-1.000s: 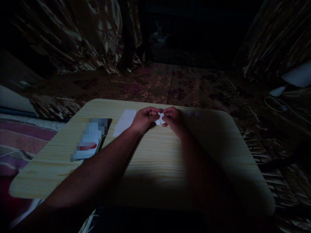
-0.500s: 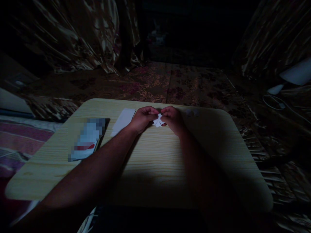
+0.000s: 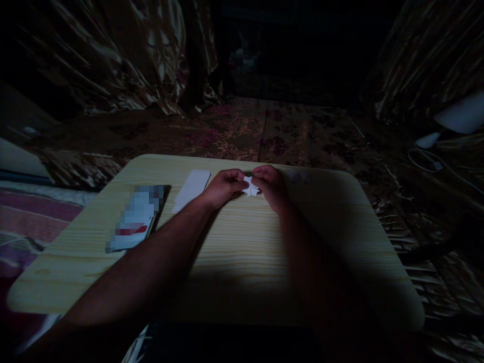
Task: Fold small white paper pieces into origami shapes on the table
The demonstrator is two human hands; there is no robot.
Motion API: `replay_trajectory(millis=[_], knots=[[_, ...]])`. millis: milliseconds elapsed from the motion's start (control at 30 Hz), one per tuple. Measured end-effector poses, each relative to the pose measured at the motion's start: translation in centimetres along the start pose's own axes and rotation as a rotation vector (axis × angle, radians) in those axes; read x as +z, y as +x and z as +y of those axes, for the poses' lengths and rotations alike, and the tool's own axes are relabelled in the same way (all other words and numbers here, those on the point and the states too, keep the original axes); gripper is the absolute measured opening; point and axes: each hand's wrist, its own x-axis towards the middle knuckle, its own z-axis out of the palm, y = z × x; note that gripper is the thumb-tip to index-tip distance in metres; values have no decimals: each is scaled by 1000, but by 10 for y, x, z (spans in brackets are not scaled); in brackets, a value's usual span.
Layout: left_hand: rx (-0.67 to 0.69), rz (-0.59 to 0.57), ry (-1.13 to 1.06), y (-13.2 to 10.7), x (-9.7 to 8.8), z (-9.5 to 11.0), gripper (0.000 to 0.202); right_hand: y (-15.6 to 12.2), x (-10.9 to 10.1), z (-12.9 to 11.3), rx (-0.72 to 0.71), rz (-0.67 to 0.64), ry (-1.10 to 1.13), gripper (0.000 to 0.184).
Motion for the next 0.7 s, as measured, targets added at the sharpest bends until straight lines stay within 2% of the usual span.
replay_trajectory(millis=[133,267,400,700], knots=[[7,37,-124,3,-3,-3,29,-2,2,-3,28,-42,63,35],[3,94,-227,5,-5,-4,32,-4,4,-5,30,-74,-21,29],[-12,117,-217,5,-4,-4,32,-5,5,-2,0,-70,-128,22],[-13,103,-131,5,-4,-7,31,-6,6,-5,-31,-36,-203,17]])
